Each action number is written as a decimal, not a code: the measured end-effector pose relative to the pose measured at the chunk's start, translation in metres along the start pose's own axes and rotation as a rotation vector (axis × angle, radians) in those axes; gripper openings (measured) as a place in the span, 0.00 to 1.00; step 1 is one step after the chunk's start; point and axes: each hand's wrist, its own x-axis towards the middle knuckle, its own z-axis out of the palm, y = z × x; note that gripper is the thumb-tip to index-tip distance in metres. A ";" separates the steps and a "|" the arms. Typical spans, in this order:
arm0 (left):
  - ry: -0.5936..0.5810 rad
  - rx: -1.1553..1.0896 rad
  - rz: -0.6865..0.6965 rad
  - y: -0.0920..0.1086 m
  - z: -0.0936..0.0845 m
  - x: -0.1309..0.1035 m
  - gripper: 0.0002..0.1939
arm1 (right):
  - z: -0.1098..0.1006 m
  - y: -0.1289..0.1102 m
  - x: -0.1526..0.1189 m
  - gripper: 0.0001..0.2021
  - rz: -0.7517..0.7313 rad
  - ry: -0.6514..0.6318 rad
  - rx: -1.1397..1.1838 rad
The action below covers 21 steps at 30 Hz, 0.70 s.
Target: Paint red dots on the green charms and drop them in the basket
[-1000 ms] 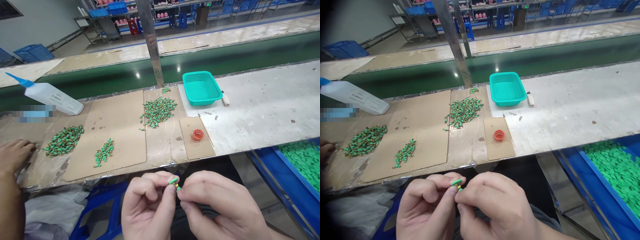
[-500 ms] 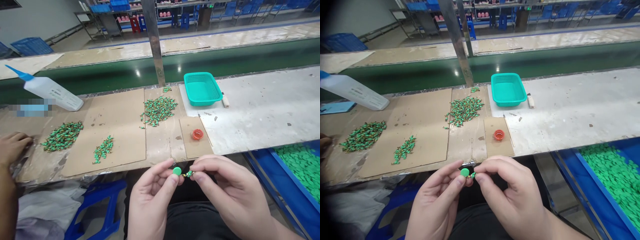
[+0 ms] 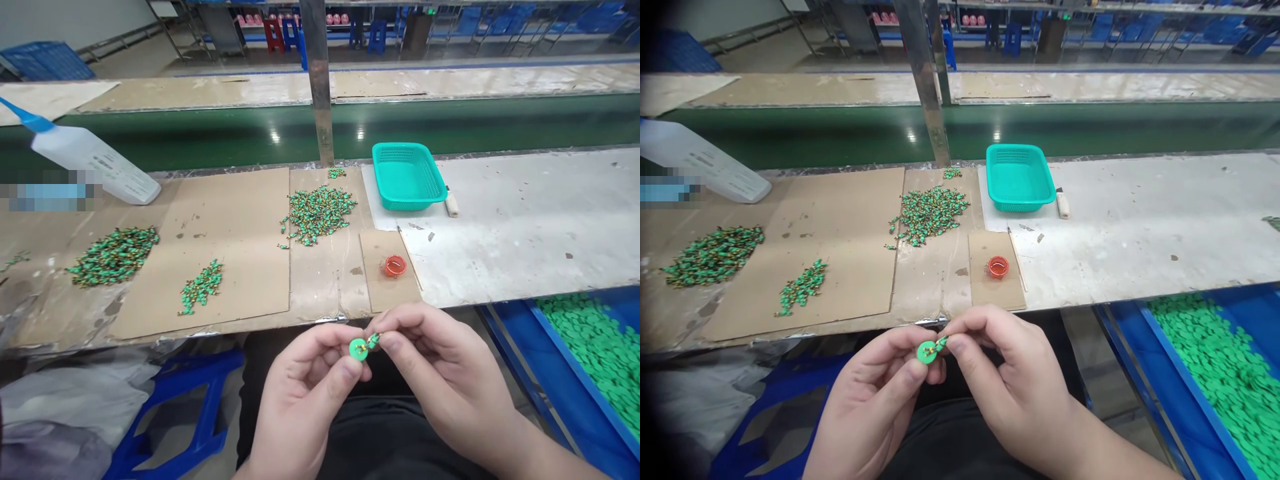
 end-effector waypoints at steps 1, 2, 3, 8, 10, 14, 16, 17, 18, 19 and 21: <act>-0.020 -0.013 -0.001 0.001 -0.001 0.000 0.07 | 0.000 0.000 0.000 0.08 0.014 -0.006 0.024; -0.038 -0.027 -0.004 0.002 -0.003 0.000 0.07 | 0.000 0.000 0.000 0.07 0.028 -0.008 0.035; -0.059 -0.042 -0.009 0.002 -0.004 -0.001 0.06 | -0.001 0.000 0.000 0.07 0.038 -0.006 0.032; -0.177 -0.123 -0.074 0.005 -0.012 -0.001 0.06 | -0.012 -0.004 0.001 0.06 -0.066 -0.055 -0.128; -0.215 -0.161 -0.103 0.004 -0.015 0.001 0.06 | -0.016 -0.008 0.005 0.06 -0.161 -0.130 -0.193; -0.276 -0.214 -0.143 0.001 -0.020 0.002 0.07 | -0.020 -0.014 0.012 0.06 -0.274 -0.210 -0.273; -0.291 -0.231 -0.141 0.000 -0.021 0.003 0.07 | -0.020 -0.015 0.014 0.06 -0.285 -0.221 -0.291; -0.299 -0.237 -0.138 0.000 -0.022 0.003 0.07 | -0.020 -0.016 0.014 0.06 -0.289 -0.228 -0.296; -0.309 -0.241 -0.137 0.001 -0.022 0.003 0.07 | -0.020 -0.016 0.014 0.06 -0.293 -0.238 -0.302; -0.319 -0.243 -0.137 0.001 -0.022 0.004 0.06 | -0.020 -0.016 0.014 0.06 -0.299 -0.247 -0.308; -0.332 -0.245 -0.135 0.002 -0.022 0.004 0.07 | -0.022 -0.017 0.014 0.07 -0.310 -0.269 -0.318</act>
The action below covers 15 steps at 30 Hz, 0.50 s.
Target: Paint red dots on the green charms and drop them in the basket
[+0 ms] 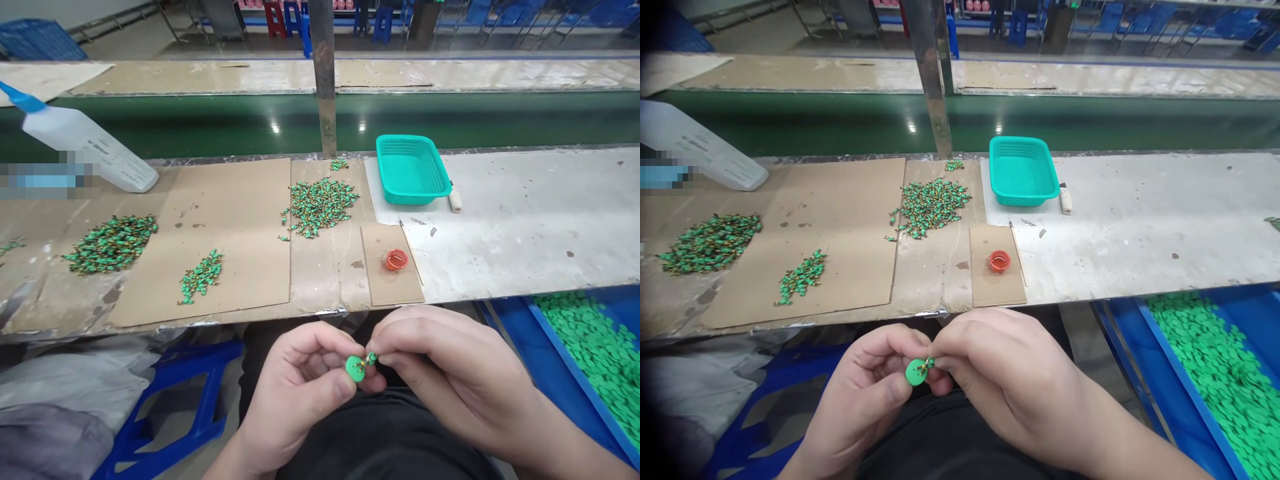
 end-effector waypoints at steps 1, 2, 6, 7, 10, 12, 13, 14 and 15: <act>-0.003 -0.001 0.001 0.000 0.000 0.000 0.07 | -0.001 0.000 0.000 0.07 -0.006 -0.009 -0.003; -0.005 -0.002 0.002 0.000 0.000 0.001 0.07 | -0.002 -0.001 0.000 0.07 -0.010 -0.017 -0.006; 0.002 0.004 0.007 0.000 0.000 0.001 0.07 | -0.005 -0.002 0.001 0.08 -0.024 -0.029 -0.007; 0.008 0.010 0.003 -0.001 0.000 0.000 0.06 | -0.006 -0.002 0.002 0.07 -0.023 -0.029 -0.006; 0.037 0.019 -0.011 -0.002 0.000 0.000 0.05 | -0.005 -0.002 0.002 0.06 -0.014 -0.028 -0.001; 0.047 0.021 -0.012 -0.002 0.000 0.001 0.05 | -0.004 -0.001 0.002 0.06 -0.011 -0.031 0.002; 0.047 0.021 -0.010 -0.002 0.000 0.001 0.05 | -0.003 -0.001 0.002 0.06 -0.009 -0.029 0.003; 0.047 0.023 -0.011 -0.002 -0.001 0.001 0.05 | -0.003 0.000 0.002 0.06 -0.009 -0.028 0.002; 0.048 0.025 -0.013 -0.003 -0.001 0.002 0.05 | -0.003 0.000 0.002 0.06 -0.008 -0.028 -0.002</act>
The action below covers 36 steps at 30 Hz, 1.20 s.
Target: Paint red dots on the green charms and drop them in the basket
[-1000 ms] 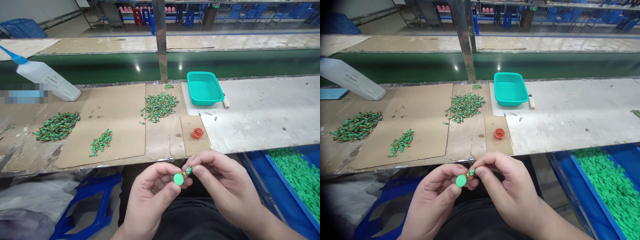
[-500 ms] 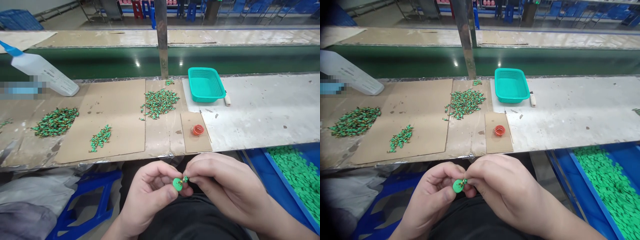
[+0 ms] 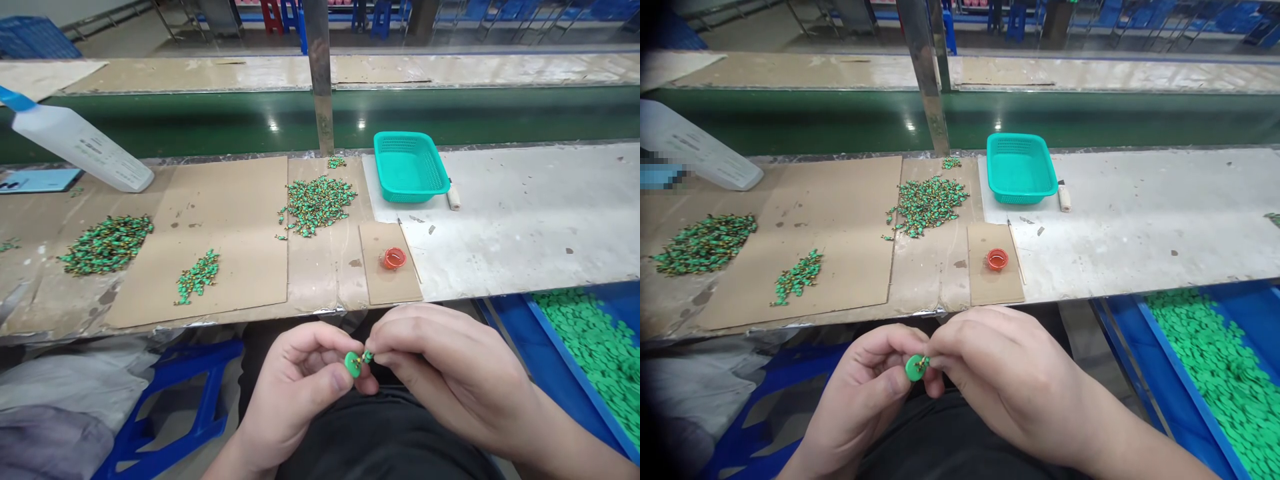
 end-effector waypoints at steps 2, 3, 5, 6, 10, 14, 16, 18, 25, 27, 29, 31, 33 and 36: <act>0.010 0.005 -0.010 -0.001 0.000 0.000 0.05 | 0.000 0.000 0.000 0.06 -0.002 -0.003 -0.004; 0.014 0.009 -0.013 -0.001 0.000 0.000 0.05 | 0.000 0.000 0.000 0.07 -0.004 -0.007 -0.004; 0.020 0.016 -0.016 -0.002 0.000 0.000 0.05 | -0.001 -0.001 0.000 0.07 -0.006 -0.019 0.001; 0.022 0.018 -0.013 -0.002 0.001 -0.001 0.05 | -0.001 -0.001 0.000 0.08 -0.006 -0.028 0.007; 0.029 0.027 -0.005 -0.002 0.002 -0.001 0.07 | -0.001 -0.001 -0.002 0.09 -0.005 -0.064 0.028; 0.029 0.029 0.008 -0.002 0.002 0.000 0.06 | 0.000 -0.001 -0.004 0.09 -0.015 -0.041 0.009; 0.031 0.034 0.010 -0.002 0.002 0.000 0.06 | 0.000 -0.001 -0.003 0.08 -0.006 -0.020 -0.002; 0.035 0.040 0.013 -0.003 0.003 -0.001 0.06 | 0.001 -0.002 -0.003 0.07 0.001 -0.008 -0.014; 0.067 0.046 0.029 -0.003 0.004 -0.001 0.05 | 0.003 -0.001 -0.001 0.07 0.001 -0.007 -0.019; 0.063 0.052 0.033 -0.003 0.003 -0.001 0.05 | 0.004 -0.001 -0.001 0.07 -0.010 0.003 -0.016; 0.057 0.058 0.032 -0.003 0.002 -0.002 0.06 | 0.004 0.000 -0.001 0.07 -0.021 0.011 -0.007; 0.050 0.064 0.033 -0.004 0.001 -0.002 0.06 | 0.004 -0.001 -0.002 0.07 -0.027 0.011 -0.007; 0.049 0.069 0.030 -0.004 0.001 -0.002 0.05 | 0.003 -0.002 -0.002 0.07 -0.027 0.012 -0.016; 0.059 0.071 0.022 -0.005 0.001 -0.002 0.05 | 0.002 -0.005 -0.001 0.06 0.016 0.006 -0.017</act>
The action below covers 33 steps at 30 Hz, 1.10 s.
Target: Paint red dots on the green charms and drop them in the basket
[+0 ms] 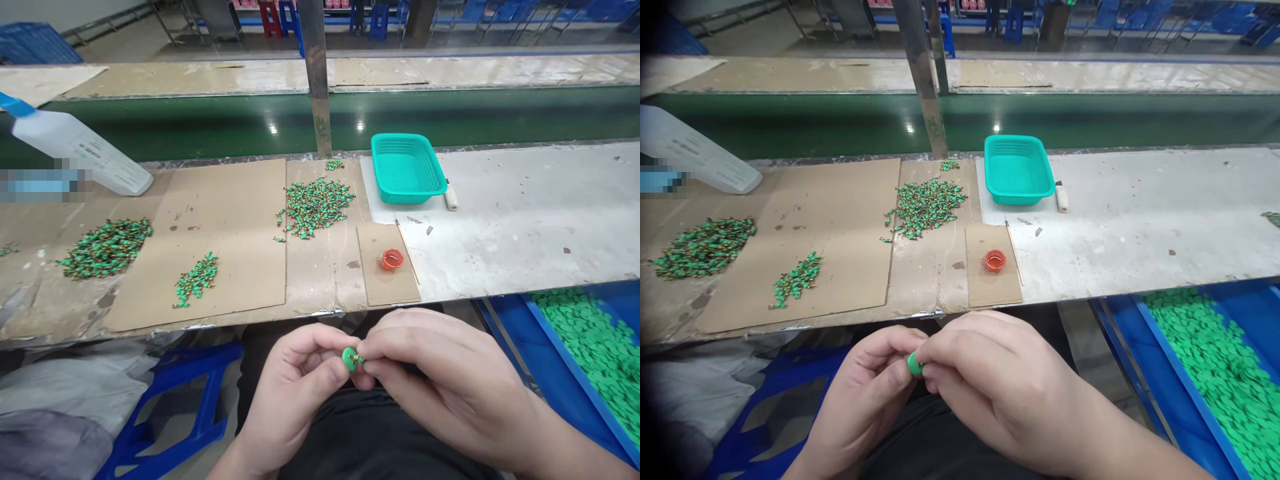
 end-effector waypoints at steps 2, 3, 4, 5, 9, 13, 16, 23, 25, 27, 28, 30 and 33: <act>0.003 0.000 0.002 0.000 0.000 0.000 0.05 | 0.000 -0.001 0.000 0.05 0.046 -0.008 0.010; 0.005 0.002 0.003 0.000 0.000 0.000 0.05 | 0.000 -0.001 0.000 0.06 0.064 -0.015 0.017; 0.003 0.001 0.005 0.000 0.000 0.000 0.05 | 0.000 -0.001 -0.001 0.06 0.076 -0.021 0.024; 0.001 0.001 0.005 0.000 0.000 0.000 0.05 | 0.000 -0.001 -0.001 0.06 0.080 -0.025 0.030; -0.018 0.003 -0.002 -0.001 -0.002 -0.001 0.05 | -0.001 0.000 -0.001 0.06 0.063 -0.040 0.026; -0.020 0.009 -0.007 -0.002 -0.004 -0.001 0.05 | -0.002 -0.001 0.001 0.06 0.023 -0.078 -0.008; -0.018 0.007 -0.007 -0.002 -0.005 -0.002 0.05 | -0.004 -0.002 0.003 0.05 0.004 -0.096 -0.024; -0.010 0.027 0.007 0.000 -0.005 0.000 0.06 | -0.004 -0.001 0.005 0.05 -0.005 -0.121 -0.063; -0.014 0.030 0.017 0.001 -0.006 0.000 0.05 | -0.004 -0.001 0.005 0.06 -0.015 -0.120 -0.080; -0.020 0.029 0.023 0.001 -0.006 -0.001 0.05 | -0.003 -0.001 0.005 0.06 -0.021 -0.127 -0.083; -0.025 0.029 0.024 0.001 -0.006 -0.001 0.05 | -0.003 -0.001 0.005 0.06 -0.022 -0.127 -0.081; -0.037 0.029 0.027 0.001 -0.006 -0.001 0.05 | -0.003 -0.001 0.005 0.07 -0.019 -0.127 -0.072; -0.046 0.029 0.027 0.001 -0.006 -0.002 0.05 | -0.002 0.000 0.005 0.08 -0.013 -0.129 -0.063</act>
